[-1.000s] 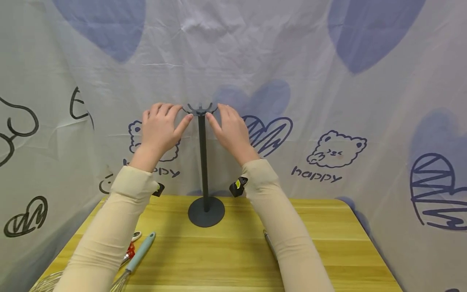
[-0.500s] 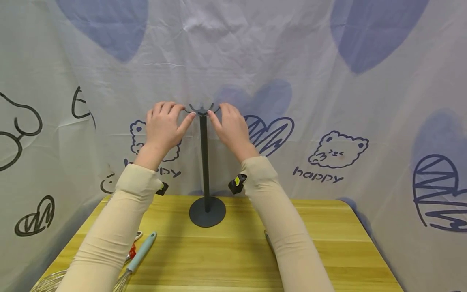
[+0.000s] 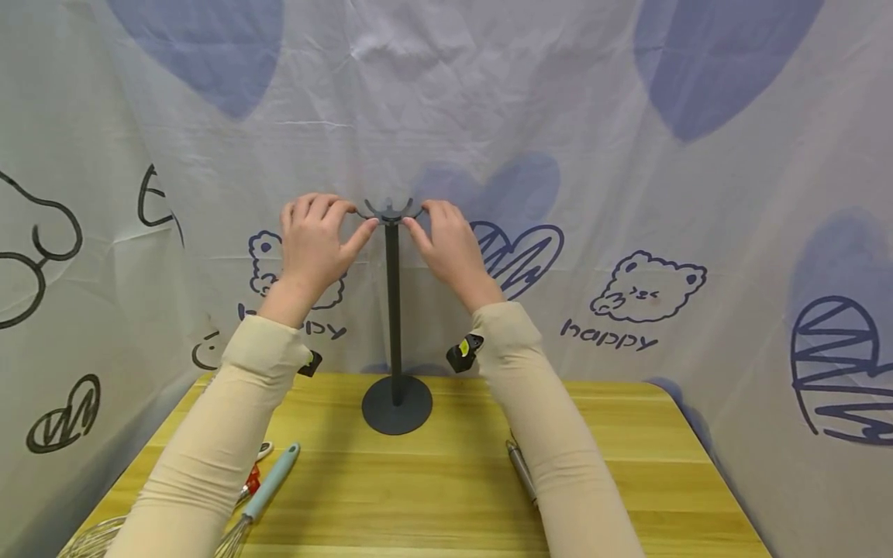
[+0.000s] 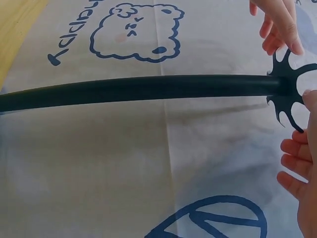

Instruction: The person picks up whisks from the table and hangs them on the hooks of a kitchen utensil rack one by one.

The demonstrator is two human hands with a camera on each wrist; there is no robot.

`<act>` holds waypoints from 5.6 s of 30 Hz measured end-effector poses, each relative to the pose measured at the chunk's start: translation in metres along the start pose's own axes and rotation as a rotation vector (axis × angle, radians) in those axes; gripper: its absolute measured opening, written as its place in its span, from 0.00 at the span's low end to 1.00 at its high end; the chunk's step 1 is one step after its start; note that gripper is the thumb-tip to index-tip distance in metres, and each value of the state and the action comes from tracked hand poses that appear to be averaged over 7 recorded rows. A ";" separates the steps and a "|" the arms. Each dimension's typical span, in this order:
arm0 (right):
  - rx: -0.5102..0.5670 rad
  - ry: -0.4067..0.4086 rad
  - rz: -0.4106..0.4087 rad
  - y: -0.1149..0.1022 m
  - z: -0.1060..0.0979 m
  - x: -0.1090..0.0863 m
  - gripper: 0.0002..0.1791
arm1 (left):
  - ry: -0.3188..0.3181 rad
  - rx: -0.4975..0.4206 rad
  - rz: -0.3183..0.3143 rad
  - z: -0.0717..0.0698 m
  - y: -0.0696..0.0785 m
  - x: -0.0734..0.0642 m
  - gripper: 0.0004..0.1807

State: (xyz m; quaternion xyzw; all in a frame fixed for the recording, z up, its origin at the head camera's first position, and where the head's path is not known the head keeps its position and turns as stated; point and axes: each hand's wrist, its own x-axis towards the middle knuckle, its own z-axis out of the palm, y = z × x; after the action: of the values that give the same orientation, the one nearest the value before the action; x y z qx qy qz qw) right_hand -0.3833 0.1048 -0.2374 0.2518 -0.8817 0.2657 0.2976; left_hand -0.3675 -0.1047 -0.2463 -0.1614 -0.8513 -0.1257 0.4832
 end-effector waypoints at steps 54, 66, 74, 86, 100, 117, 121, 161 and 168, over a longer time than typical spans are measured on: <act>-0.146 0.047 -0.283 -0.013 -0.053 -0.044 0.19 | -0.005 -0.143 0.059 -0.045 0.035 -0.020 0.23; -0.113 0.116 -0.366 -0.015 -0.064 -0.062 0.18 | 0.021 -0.152 0.108 -0.056 0.048 -0.029 0.22; -0.110 0.127 -0.389 -0.012 -0.065 -0.069 0.18 | 0.016 -0.155 0.113 -0.056 0.053 -0.033 0.21; -0.056 0.143 -0.383 -0.008 -0.063 -0.075 0.23 | 0.051 -0.172 0.126 -0.052 0.055 -0.037 0.21; -0.012 0.151 -0.360 -0.011 -0.063 -0.080 0.23 | 0.026 -0.178 0.116 -0.056 0.056 -0.045 0.22; 0.114 0.173 -0.534 -0.017 -0.044 -0.076 0.36 | -0.036 -0.085 0.137 -0.080 0.030 -0.080 0.34; 0.142 0.181 -0.554 -0.020 -0.038 -0.076 0.34 | -0.031 -0.064 0.136 -0.086 0.018 -0.094 0.40; 0.212 0.422 -0.528 -0.026 -0.009 -0.073 0.21 | -0.324 0.061 0.022 -0.082 -0.055 -0.239 0.22; 0.233 0.426 -0.523 -0.028 -0.007 -0.073 0.15 | -0.445 0.090 -0.036 -0.074 -0.053 -0.258 0.20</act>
State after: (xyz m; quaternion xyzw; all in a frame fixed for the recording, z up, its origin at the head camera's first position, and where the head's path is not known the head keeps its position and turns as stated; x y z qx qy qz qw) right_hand -0.3130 0.1098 -0.2713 0.4403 -0.6693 0.3258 0.5020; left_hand -0.2061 -0.2198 -0.4348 -0.1483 -0.9443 -0.0574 0.2882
